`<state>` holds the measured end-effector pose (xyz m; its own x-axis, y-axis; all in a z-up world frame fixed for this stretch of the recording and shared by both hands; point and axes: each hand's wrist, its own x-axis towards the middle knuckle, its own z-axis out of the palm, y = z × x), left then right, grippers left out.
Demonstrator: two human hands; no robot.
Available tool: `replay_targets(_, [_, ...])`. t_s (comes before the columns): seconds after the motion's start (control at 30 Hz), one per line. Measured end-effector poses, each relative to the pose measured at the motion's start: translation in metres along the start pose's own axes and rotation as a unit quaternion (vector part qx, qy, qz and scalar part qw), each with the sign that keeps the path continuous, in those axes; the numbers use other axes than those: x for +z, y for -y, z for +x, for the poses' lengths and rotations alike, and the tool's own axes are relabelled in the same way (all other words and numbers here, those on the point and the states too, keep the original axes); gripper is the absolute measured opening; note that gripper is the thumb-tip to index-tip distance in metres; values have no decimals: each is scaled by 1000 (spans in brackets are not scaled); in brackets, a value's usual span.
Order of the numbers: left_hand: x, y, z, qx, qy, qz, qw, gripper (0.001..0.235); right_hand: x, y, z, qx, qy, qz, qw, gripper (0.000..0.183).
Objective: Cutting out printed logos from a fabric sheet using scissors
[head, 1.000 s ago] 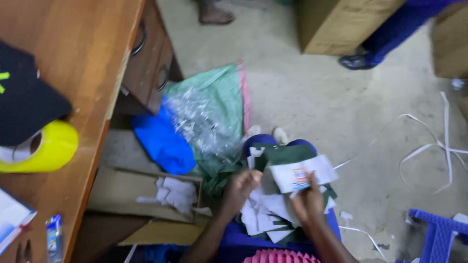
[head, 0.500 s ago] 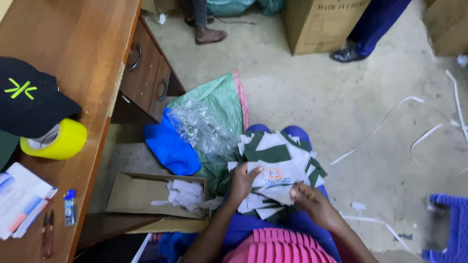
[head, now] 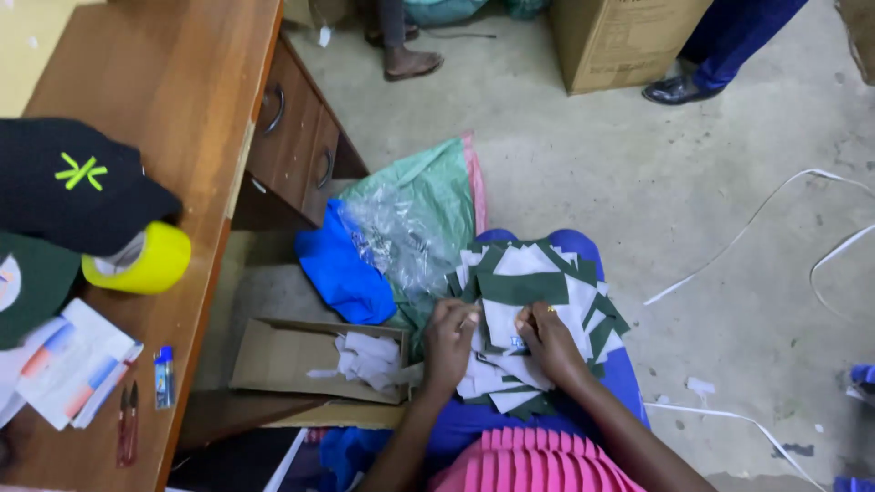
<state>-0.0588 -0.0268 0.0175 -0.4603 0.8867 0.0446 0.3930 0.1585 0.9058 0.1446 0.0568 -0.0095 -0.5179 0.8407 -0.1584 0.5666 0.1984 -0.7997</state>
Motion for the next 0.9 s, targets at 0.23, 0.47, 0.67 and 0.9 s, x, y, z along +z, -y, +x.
replay_targets(0.23, [14,6,12,70,79,110,988,37,10,-2,1,0,3,-13,1000,17])
replay_targets(0.47, [24,-5,2,48,196,266,943,47,12,1,0,-97,-46,53,993,17])
replay_targets(0.67, [41,-54,-20,116,190,280,934,43,9,-2,-3,-51,-18,190,980,48])
replay_targets(0.9, [57,-29,-32,240,129,270,923,54,-7,17,-2,119,44,106,986,60])
